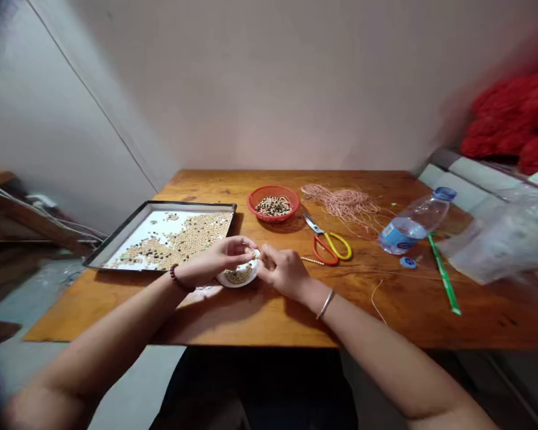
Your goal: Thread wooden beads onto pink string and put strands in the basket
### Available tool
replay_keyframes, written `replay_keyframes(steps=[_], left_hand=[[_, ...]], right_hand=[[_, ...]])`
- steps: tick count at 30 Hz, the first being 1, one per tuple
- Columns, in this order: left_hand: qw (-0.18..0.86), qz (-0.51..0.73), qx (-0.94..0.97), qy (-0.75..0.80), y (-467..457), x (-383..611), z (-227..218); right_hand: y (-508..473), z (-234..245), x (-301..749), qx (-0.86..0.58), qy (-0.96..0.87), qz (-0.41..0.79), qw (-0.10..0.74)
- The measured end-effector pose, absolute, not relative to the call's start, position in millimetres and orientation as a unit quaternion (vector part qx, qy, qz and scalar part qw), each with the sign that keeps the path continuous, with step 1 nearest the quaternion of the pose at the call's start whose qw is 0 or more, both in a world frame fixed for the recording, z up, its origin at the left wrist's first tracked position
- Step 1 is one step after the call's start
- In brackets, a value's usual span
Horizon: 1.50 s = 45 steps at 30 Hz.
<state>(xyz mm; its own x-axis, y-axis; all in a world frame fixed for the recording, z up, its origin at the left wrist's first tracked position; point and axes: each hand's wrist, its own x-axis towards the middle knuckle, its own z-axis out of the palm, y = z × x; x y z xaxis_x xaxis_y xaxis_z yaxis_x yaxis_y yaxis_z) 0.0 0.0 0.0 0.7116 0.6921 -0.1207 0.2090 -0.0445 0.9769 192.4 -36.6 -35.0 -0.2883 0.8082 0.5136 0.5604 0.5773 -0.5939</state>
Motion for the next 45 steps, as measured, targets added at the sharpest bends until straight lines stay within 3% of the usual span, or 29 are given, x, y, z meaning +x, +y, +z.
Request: replay_keyframes(steps=[6,9,14,45], left_hand=[[0.134,0.215,0.882,0.398,8,-9,6],[0.027,0.122,0.919,0.373,11,-12,7],[0.021,0.041,0.929,0.367,13,-11,3],[-0.004,0.02,0.934,0.357,13,-11,-6]], right_hand=[[-36,-34,194,-0.438,-0.784,0.134,0.419],[-36,-33,193,-0.439,-0.784,0.128,0.419],[-36,-34,193,-0.442,-0.786,0.121,0.415],[-36,-34,191,-0.458,-0.793,0.119,0.384]])
